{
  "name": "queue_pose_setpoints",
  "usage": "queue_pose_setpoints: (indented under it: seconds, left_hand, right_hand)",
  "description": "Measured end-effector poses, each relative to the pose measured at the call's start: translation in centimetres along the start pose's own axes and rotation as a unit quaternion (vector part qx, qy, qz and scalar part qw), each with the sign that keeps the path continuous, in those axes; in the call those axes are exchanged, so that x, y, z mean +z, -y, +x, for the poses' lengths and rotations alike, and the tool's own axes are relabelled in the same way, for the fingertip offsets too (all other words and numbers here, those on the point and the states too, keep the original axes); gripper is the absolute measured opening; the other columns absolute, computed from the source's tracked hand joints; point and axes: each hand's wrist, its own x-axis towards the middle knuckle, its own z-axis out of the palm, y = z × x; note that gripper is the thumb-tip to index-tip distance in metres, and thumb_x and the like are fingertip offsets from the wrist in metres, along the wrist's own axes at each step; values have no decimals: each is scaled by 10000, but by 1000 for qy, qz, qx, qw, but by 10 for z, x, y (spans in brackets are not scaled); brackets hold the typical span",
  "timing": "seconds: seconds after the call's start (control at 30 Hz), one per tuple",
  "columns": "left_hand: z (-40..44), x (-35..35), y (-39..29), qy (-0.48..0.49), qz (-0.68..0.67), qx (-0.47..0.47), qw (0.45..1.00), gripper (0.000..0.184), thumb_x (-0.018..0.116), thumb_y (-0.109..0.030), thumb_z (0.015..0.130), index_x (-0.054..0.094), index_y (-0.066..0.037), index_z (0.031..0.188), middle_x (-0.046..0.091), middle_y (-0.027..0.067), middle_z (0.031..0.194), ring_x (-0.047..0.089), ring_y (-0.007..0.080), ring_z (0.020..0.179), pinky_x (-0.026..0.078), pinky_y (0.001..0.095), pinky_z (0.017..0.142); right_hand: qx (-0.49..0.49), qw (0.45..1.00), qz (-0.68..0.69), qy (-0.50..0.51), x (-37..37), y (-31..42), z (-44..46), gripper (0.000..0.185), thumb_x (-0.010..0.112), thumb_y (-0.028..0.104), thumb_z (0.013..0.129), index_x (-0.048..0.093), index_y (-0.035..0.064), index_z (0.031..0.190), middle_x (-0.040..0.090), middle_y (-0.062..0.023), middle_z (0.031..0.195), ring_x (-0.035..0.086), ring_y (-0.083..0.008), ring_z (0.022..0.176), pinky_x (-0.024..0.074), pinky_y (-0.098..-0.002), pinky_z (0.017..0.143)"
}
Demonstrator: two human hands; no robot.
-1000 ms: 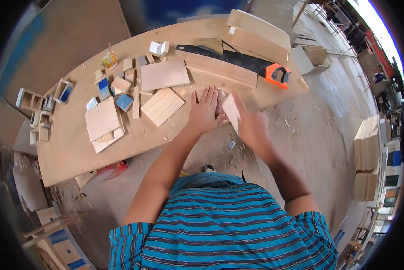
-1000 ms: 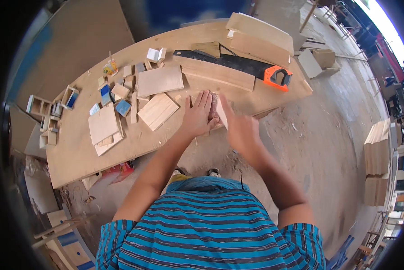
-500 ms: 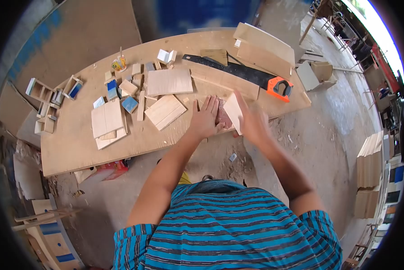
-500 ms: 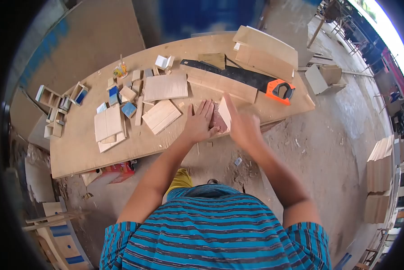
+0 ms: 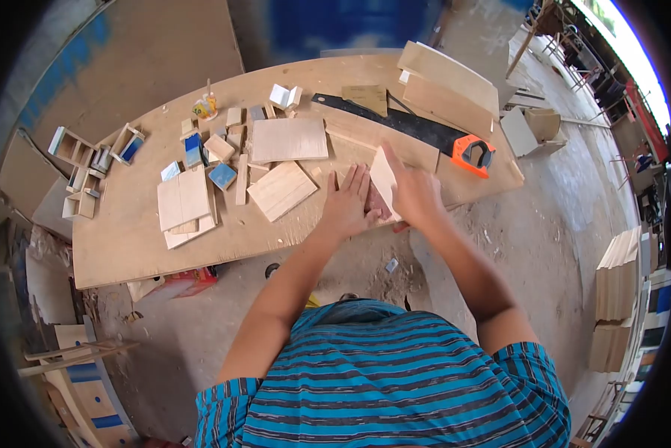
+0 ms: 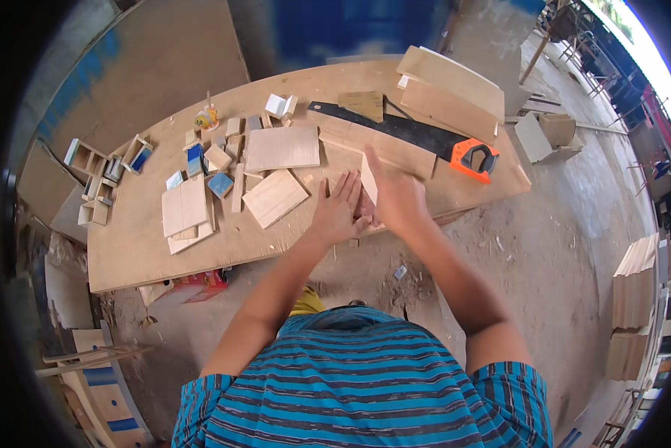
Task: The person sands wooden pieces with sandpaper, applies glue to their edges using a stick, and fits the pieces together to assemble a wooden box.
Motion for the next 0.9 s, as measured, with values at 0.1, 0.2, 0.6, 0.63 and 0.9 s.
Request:
queue_pose_setpoints:
  seconds: [0.1, 0.2, 0.6, 0.63, 0.9]
  left_hand:
    - [2, 2, -2, -4, 5, -6, 1000, 910, 608, -500, 767, 289, 19, 1443, 251, 149, 1534, 214, 257, 1430, 109, 596, 1115]
    - [1, 2, -4, -9, 3, -10, 1000, 910, 617, -498, 767, 294, 20, 1442, 238, 147, 1539, 207, 248, 1433, 109, 601, 1113]
    - [-2, -1, -10, 4, -4, -32, 999, 903, 606, -528, 766, 316, 7, 1434, 231, 130, 1544, 194, 266, 1435, 113, 636, 1092]
    - [-2, -1, -9, 6, -8, -30, 999, 905, 603, -533, 765, 317, 4, 1435, 234, 130, 1543, 196, 266, 1435, 113, 635, 1092]
    - [0, 23, 5, -37, 83, 15, 996, 778, 484, -505, 828, 361, -15, 1419, 277, 136, 1527, 221, 246, 1428, 181, 653, 1052]
  right_hand:
    - [-86, 992, 16, -90, 6, -19, 27, 894, 628, 74, 763, 158, 221, 1509, 641, -194, 743, 633, -405, 750, 503, -483, 697]
    - [-43, 997, 35, -52, -2, -28, 21, 898, 626, 68, 758, 157, 223, 1508, 640, -217, 761, 633, -411, 773, 504, -480, 714]
    - [-1, 914, 402, -56, 58, -40, -34, 803, 575, 7, 698, 327, 135, 1450, 654, -226, 1047, 647, -353, 952, 490, -393, 866]
    - [5, 898, 440, -13, 55, -37, -35, 782, 569, 2, 690, 359, 112, 1435, 642, -222, 1097, 636, -343, 1016, 478, -372, 906]
    - [-262, 939, 200, 96, 72, -27, -61, 967, 685, 55, 623, 235, 64, 1480, 236, -247, 1506, 250, -382, 1396, 264, -458, 1112]
